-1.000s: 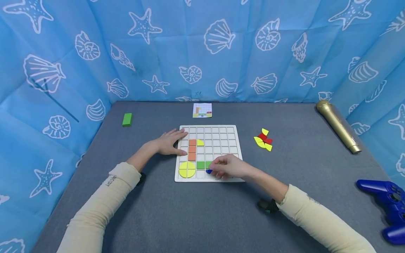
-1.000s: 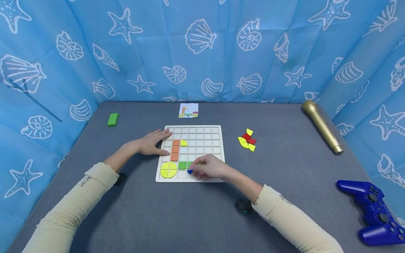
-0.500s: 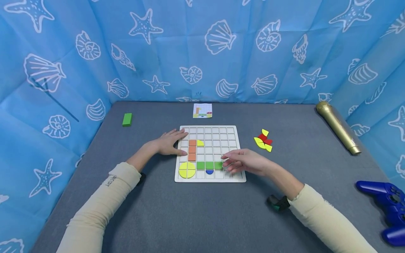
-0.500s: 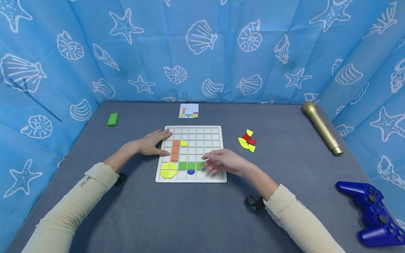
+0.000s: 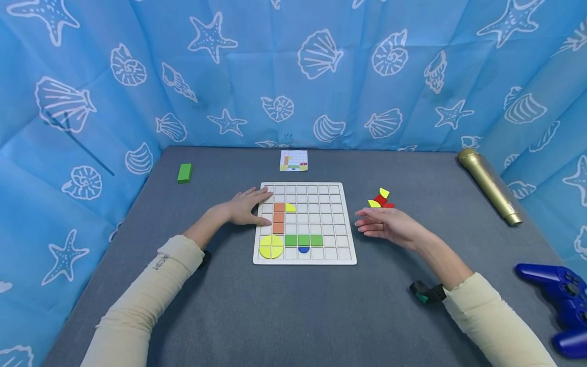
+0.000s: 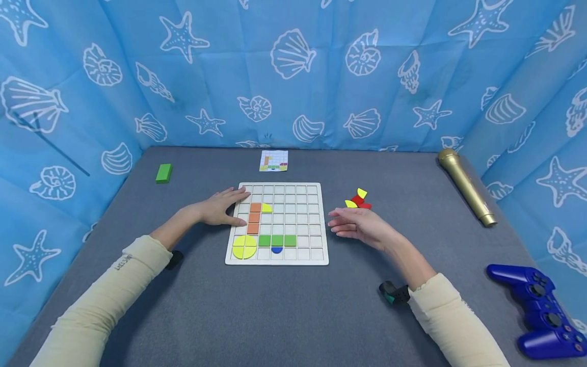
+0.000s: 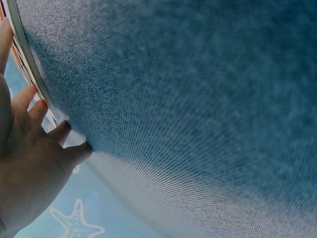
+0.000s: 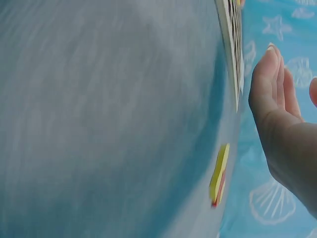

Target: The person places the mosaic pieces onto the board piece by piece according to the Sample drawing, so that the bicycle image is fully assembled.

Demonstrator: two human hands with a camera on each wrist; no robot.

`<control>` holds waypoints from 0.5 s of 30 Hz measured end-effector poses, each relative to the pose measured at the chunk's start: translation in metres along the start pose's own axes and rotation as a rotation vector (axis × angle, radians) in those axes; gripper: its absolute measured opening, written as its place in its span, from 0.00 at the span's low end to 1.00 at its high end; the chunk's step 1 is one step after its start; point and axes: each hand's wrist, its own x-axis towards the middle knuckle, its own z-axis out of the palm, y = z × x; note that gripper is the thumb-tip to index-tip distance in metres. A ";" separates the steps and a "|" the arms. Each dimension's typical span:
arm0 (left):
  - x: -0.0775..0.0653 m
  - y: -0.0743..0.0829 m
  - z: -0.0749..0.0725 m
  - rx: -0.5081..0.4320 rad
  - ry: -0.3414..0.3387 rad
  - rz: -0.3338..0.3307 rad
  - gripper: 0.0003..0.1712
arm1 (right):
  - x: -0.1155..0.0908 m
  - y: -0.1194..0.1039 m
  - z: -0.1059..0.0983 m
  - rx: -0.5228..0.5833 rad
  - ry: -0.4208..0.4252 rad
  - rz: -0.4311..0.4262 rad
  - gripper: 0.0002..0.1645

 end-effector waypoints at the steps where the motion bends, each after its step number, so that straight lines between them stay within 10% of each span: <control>1: 0.000 0.000 0.000 -0.001 0.000 0.000 0.52 | -0.001 0.000 -0.004 0.009 0.012 -0.002 0.37; 15: 0.000 0.000 0.000 0.004 0.003 -0.001 0.53 | -0.021 0.006 -0.060 0.127 0.131 -0.006 0.32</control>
